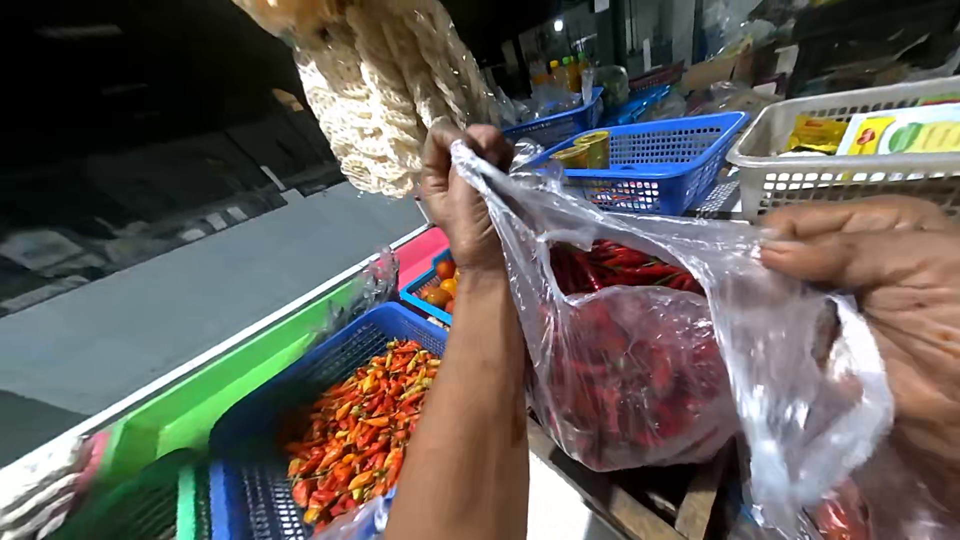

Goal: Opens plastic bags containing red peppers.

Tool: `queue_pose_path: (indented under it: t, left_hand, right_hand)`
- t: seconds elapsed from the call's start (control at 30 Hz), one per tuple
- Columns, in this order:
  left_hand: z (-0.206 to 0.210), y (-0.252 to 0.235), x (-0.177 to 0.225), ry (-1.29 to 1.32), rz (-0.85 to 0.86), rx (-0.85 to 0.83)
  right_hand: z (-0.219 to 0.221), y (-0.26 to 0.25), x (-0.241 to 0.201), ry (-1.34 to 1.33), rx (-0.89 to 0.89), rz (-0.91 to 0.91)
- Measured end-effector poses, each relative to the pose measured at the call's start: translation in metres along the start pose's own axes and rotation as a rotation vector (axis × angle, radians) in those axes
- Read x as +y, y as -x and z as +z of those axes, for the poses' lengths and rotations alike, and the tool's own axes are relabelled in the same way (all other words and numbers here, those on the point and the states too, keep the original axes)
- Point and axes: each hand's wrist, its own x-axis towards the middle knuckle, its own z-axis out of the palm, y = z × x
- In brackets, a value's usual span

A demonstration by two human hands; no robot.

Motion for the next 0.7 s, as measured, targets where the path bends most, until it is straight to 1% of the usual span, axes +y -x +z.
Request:
queue_pose_path:
  t: [0.03,0.1,0.17,0.2,0.27,0.33,0.4,0.43,0.53,0.57,0.6,0.63,0.7]
  left_hand:
    - [0.001,-0.005,-0.006,0.079,0.004,-0.029]
    - [0.003,-0.003,-0.018,0.184,-0.053,-0.076]
    - [-0.008,0.019,-0.032,0.108,-0.205,-0.084]
    - [-0.016,0.033,-0.037,0.009,-0.284,-0.073]
    - [-0.032,0.046,-0.039,-0.134,-0.35,-0.096]
    - [-0.039,0.041,-0.032,-0.162,-0.296,-0.143]
    - [-0.046,0.036,-0.013,-0.31,-0.249,-0.192]
    - [-0.047,0.034,0.001,-0.413,-0.258,-0.182]
    - [-0.033,0.036,0.053,-0.749,-0.393,-0.043]
    - [-0.026,0.038,0.069,-0.876,-0.396,-0.02]
    - [-0.017,0.043,0.084,-1.012,-0.351,-0.02]
    - [-0.007,0.049,0.098,-1.13,-0.276,-0.067]
    - [0.022,0.064,0.117,-1.255,-0.106,-0.248]
  right_hand:
    - [-0.001,0.001,-0.003,0.047,-0.072,-0.012]
    - [-0.005,-0.001,-0.006,0.195,-0.314,-0.021]
    - [-0.012,-0.007,-0.001,0.36,-0.58,-0.066]
    - [-0.013,-0.009,0.002,0.408,-0.648,-0.077]
    - [-0.016,-0.014,0.004,0.386,-0.675,-0.029]
    - [-0.021,-0.018,0.005,0.307,-0.663,0.046]
    - [-0.024,-0.022,0.006,0.266,-0.601,0.108]
    - [-0.025,-0.024,0.008,0.258,-0.577,0.124]
    - [-0.032,-0.031,0.01,0.276,-0.544,0.107]
    - [-0.033,-0.031,0.01,0.301,-0.521,0.099]
    - [-0.033,-0.03,0.01,0.327,-0.493,0.094]
    - [-0.033,-0.029,0.01,0.351,-0.482,0.084]
    - [-0.033,-0.029,0.012,0.386,-0.515,0.044]
